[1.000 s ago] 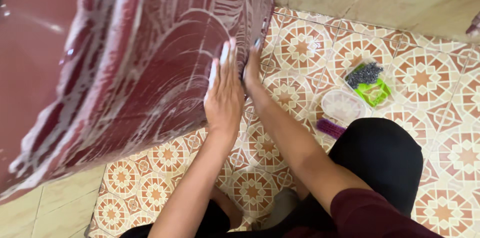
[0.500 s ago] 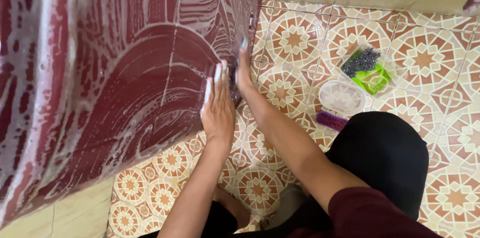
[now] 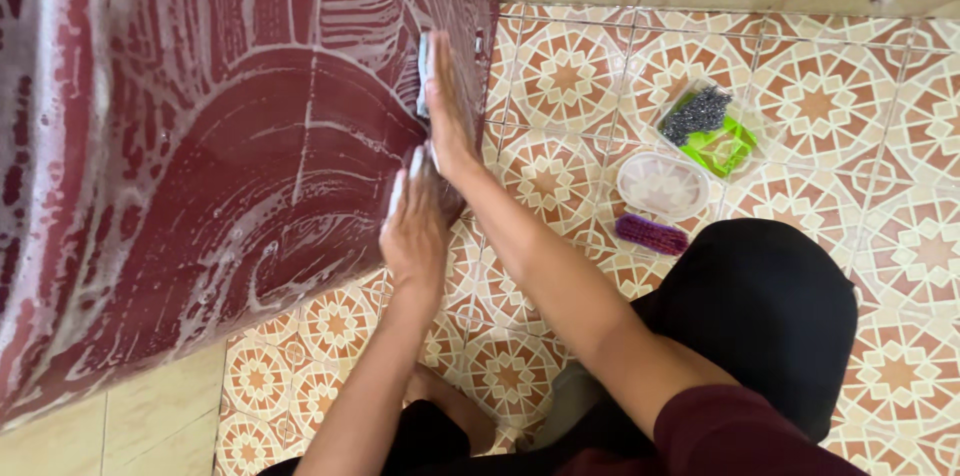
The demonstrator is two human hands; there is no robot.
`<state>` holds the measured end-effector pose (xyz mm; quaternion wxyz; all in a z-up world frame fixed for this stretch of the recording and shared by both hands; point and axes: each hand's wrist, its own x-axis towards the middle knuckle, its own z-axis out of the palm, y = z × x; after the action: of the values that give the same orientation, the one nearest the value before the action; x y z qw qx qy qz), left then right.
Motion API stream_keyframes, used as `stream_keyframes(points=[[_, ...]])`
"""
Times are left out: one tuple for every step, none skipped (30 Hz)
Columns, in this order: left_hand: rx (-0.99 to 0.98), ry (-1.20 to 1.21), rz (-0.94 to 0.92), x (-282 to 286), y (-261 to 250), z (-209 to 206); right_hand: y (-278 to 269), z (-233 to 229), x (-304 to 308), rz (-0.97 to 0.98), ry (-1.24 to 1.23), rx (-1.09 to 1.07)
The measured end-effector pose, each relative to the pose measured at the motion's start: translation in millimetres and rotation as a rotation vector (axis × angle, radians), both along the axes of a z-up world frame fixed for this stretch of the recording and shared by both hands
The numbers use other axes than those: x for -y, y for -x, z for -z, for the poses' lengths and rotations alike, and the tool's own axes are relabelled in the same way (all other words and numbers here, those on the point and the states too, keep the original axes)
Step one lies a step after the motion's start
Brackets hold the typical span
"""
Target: The person scrubs the exterior side of a maroon bathtub using a blue sponge and soap. They are sitting on the floor and scrubbing the curved surface of the tub with both hands.
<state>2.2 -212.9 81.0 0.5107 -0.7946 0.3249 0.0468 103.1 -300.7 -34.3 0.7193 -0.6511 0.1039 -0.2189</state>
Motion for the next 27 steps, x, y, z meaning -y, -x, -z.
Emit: stream_keyframes(points=[[0.093,0.015,0.043,-3.3,2.9,-8.0,3.0,10.2,-0.9,-0.005,-0.105,-0.056],[0.186,0.029,0.088,-9.2,6.6,-17.8,6.5,25.1,-3.8,-0.009,-0.212,-0.111],[0.28,0.043,0.133,-14.4,9.7,-27.2,9.3,43.7,-7.9,-0.014,-0.32,-0.166],[0.327,0.115,0.143,-20.8,13.5,-36.0,18.4,66.0,-13.8,-0.089,-0.514,-0.353],[0.375,0.188,0.152,-27.9,16.6,-44.5,30.4,88.7,-20.8,-0.165,-0.708,-0.541],[0.424,0.262,0.162,-32.4,18.2,-50.4,42.0,107.1,-29.7,-0.151,-0.738,-0.497],[0.461,0.3,0.164,-36.0,20.1,-53.9,49.4,112.0,-35.4,-0.137,-0.767,-0.453],[0.495,0.339,0.157,-40.8,24.8,-55.2,49.6,111.4,-42.5,-0.074,-0.759,-0.411],[0.53,0.379,0.15,-47.4,28.1,-55.7,50.6,106.7,-52.3,-0.033,-0.758,-0.395],[0.545,0.405,0.143,-53.3,30.3,-54.0,49.0,96.4,-60.2,0.006,-0.749,-0.378],[0.56,0.432,0.136,-60.1,32.0,-51.6,47.2,80.8,-66.8,0.041,-0.741,-0.366],[0.575,0.46,0.134,-66.7,32.5,-48.5,43.9,59.5,-71.7,0.058,-0.747,-0.339],[0.58,0.475,0.139,-73.5,34.5,-45.2,41.4,34.7,-73.5,0.057,-0.707,-0.281],[0.59,0.494,0.153,-79.1,33.9,-41.8,40.8,-1.1,-70.4,0.055,-0.659,-0.212],[0.6,0.512,0.166,-84.6,33.0,-38.4,48.4,-36.0,-68.1,0.014,-0.486,-0.1],[0.601,0.569,0.16,-90.5,31.9,-35.1,64.6,-65.2,-62.4,-0.016,-0.196,0.054],[0.601,0.625,0.154,-96.4,30.3,-32.0,81.0,-90.1,-58.7,-0.05,0.094,0.203],[0.599,0.674,0.143,-105.0,31.0,-30.4,89.1,-111.8,-62.6,-0.039,0.157,0.27],[0.625,0.74,0.15,-112.8,31.4,-29.3,94.0,-126.7,-68.7,-0.028,0.22,0.338],[0.654,0.81,0.158,-117.6,29.9,-28.4,95.0,-133.1,-72.1,-0.017,0.286,0.409],[0.683,0.881,0.167,-122.3,28.1,-28.7,92.5,-130.5,-73.5,0.017,0.322,0.4],[0.686,0.911,0.15,-129.1,28.4,-30.4,90.2,-119.4,-76.5,0.048,0.356,0.386],[0.689,0.941,0.132,-136.3,28.1,-33.1,88.2,-101.6,-82.0,0.079,0.389,0.372],[0.695,0.972,0.12,-142.3,25.8,-36.4,87.7,-77.9,-84.5,0.066,0.291,0.266],[0.7,0.981,0.125,-147.6,25.1,-39.0,87.7,-51.3,-84.8,0.052,0.192,0.16],[0.705,0.988,0.128,-154.1,25.3,-42.2,78.3,-27.3,-83.0,0.024,-0.095,0.115],[0.711,0.994,0.132,-161.0,24.8,-45.5,69.1,-8.6,-82.7,-0.008,-0.381,0.066]])
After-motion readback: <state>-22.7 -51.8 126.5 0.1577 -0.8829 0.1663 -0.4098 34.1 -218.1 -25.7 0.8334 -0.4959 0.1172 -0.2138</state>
